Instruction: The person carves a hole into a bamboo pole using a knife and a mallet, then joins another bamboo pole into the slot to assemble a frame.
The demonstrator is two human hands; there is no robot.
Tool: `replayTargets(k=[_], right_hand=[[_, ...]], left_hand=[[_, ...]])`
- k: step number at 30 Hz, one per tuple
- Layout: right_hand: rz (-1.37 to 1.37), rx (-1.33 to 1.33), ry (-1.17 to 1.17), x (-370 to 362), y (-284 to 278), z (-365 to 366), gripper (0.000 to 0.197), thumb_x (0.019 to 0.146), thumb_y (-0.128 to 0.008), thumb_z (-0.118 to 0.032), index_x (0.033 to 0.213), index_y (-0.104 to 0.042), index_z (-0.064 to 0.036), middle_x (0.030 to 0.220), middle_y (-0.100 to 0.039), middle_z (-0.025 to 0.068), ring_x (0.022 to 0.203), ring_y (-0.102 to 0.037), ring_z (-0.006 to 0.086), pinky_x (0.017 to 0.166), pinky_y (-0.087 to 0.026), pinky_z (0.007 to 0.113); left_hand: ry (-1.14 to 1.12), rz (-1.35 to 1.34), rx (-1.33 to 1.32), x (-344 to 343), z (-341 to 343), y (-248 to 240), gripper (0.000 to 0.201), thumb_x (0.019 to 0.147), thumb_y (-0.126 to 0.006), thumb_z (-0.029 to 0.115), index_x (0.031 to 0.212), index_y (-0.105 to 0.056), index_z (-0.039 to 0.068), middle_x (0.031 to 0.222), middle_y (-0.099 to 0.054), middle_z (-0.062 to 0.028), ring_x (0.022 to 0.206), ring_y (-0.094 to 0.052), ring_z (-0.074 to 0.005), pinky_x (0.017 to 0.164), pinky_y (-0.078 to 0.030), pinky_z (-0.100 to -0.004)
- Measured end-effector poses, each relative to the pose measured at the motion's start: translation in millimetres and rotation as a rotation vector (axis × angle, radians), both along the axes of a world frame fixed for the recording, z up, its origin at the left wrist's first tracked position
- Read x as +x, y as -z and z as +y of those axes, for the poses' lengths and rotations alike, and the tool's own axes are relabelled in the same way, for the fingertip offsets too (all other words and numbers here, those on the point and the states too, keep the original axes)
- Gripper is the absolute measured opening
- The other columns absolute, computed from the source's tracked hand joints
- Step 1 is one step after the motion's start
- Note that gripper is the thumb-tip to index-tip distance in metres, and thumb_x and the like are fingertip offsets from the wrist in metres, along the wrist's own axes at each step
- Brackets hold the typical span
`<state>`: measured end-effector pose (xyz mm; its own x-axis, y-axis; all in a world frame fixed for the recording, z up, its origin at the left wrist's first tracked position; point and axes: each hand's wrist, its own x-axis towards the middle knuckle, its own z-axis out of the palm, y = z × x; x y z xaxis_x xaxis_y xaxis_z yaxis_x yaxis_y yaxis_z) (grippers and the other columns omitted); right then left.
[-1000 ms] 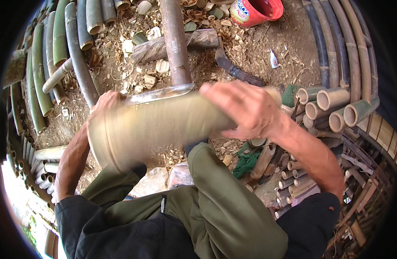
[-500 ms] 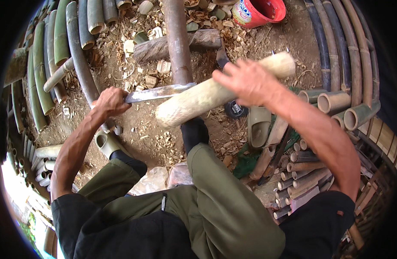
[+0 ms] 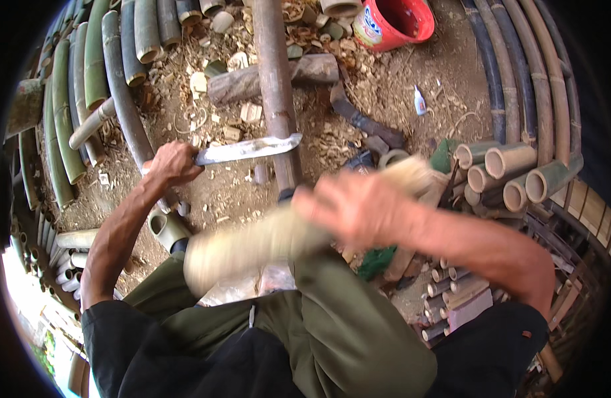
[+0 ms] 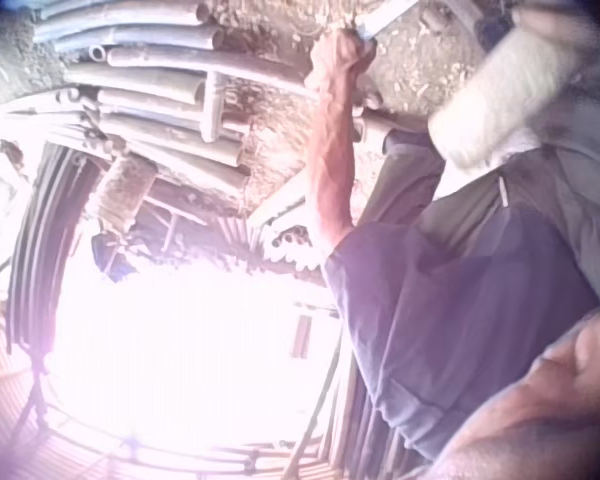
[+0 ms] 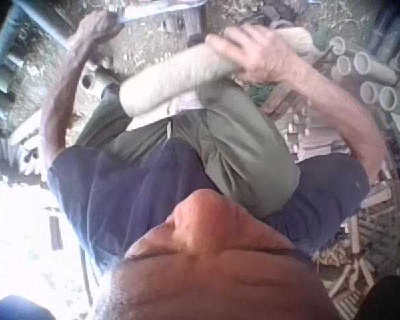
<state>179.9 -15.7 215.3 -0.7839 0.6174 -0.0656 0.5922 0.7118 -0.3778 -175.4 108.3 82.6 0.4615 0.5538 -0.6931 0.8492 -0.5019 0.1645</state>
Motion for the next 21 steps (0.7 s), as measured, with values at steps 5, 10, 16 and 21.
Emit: replayTargets(k=[5,10,16,21], right_hand=[[-0.263,0.043,0.108,63.8,38.0,58.2,0.055,0.070,-0.076,-0.013,0.120,-0.054,-0.0104,0.097,-0.062,0.0076,0.081,-0.065,0.0282,0.073,-0.058,0.039],[0.000,-0.035,-0.007,35.4,4.3,5.2,0.066,0.065,-0.075,-0.023,0.126,-0.053,-0.0082,0.093,-0.061,0.0100,0.073,-0.064,0.0252,0.060,-0.057,0.037],[-0.292,0.043,0.149,68.8,36.0,39.2,0.065,0.066,-0.080,-0.020,0.124,-0.054,-0.0101,0.093,-0.059,0.0092,0.078,-0.063,0.0281,0.073,-0.056,0.038],[-0.078,-0.209,0.228,50.6,10.8,-38.0,0.092,0.050,-0.087,-0.034,0.129,-0.053,-0.0017,0.103,-0.063,0.0158,0.082,-0.065,0.0293,0.072,-0.057,0.040]], left_hand=[[-0.008,0.005,0.016,-7.0,4.9,14.4,0.030,0.082,-0.059,0.029,0.101,-0.076,0.014,0.058,-0.058,-0.0060,0.047,-0.052,-0.0157,0.047,-0.046,-0.0384],[-0.011,-0.029,0.001,-2.4,0.8,9.8,0.030,0.081,-0.059,0.028,0.100,-0.076,0.013,0.060,-0.061,-0.0080,0.050,-0.055,-0.0180,0.050,-0.048,-0.0395],[-0.091,-0.051,0.064,-0.9,2.5,-0.9,0.024,0.079,-0.065,0.026,0.090,-0.075,0.007,0.073,-0.064,-0.0108,0.057,-0.059,-0.0213,0.056,-0.052,-0.0390],[-0.082,-0.414,0.806,-6.1,-49.1,14.4,0.053,0.071,-0.082,0.043,0.100,-0.057,0.006,0.101,-0.059,-0.0085,0.095,-0.058,-0.0210,0.085,-0.046,-0.0396]])
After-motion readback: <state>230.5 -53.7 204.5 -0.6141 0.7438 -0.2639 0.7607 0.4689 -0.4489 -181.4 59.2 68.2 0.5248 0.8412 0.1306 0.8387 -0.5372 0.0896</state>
